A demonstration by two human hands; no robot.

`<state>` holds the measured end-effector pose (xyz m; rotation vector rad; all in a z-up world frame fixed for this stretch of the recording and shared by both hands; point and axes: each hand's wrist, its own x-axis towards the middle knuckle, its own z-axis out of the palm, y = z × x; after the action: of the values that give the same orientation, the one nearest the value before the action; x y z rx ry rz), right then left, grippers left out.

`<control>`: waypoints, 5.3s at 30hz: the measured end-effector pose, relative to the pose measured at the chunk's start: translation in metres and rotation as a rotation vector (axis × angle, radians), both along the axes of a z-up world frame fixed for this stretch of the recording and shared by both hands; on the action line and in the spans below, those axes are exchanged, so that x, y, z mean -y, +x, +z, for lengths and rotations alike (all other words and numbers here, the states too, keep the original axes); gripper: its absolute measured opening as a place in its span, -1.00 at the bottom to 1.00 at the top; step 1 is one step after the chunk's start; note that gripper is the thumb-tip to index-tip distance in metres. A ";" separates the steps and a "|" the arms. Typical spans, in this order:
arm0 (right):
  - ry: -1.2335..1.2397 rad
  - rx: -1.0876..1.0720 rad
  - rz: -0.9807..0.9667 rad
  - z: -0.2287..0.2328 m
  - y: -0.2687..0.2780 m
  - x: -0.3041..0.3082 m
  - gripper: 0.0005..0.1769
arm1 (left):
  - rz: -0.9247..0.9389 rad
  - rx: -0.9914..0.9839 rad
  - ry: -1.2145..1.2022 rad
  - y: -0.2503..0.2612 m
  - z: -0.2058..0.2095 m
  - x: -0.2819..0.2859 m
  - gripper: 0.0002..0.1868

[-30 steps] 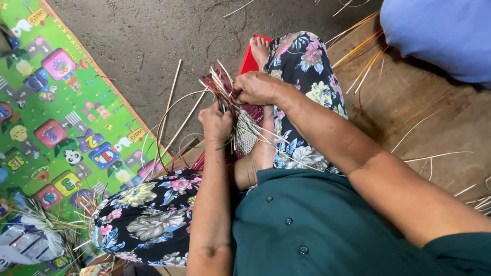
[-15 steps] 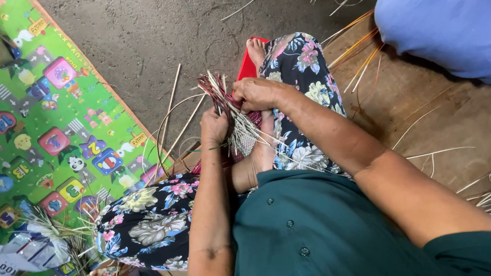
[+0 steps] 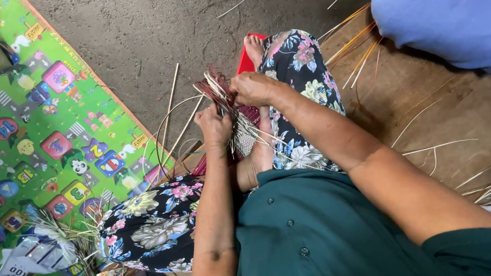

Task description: Weaving long strands of natural fiber together to create a mat or basket.

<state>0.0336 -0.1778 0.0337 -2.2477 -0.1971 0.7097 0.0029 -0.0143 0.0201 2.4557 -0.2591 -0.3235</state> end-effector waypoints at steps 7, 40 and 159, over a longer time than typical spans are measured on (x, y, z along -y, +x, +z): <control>0.145 -0.061 0.000 0.031 0.000 -0.001 -0.85 | 0.115 -0.131 -0.125 -0.002 0.000 -0.008 -0.94; 0.173 -0.085 0.061 0.037 -0.004 0.010 -0.93 | 0.219 -0.474 -0.468 0.008 -0.003 -0.005 -0.91; 0.446 -0.224 0.094 0.171 -0.041 -0.026 -0.86 | 0.468 0.044 -0.544 0.051 0.063 -0.015 -0.30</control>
<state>-0.0077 -0.1515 0.2045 -1.7314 -0.3186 0.8666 0.0544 0.0011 0.0827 1.9083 0.1925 0.0099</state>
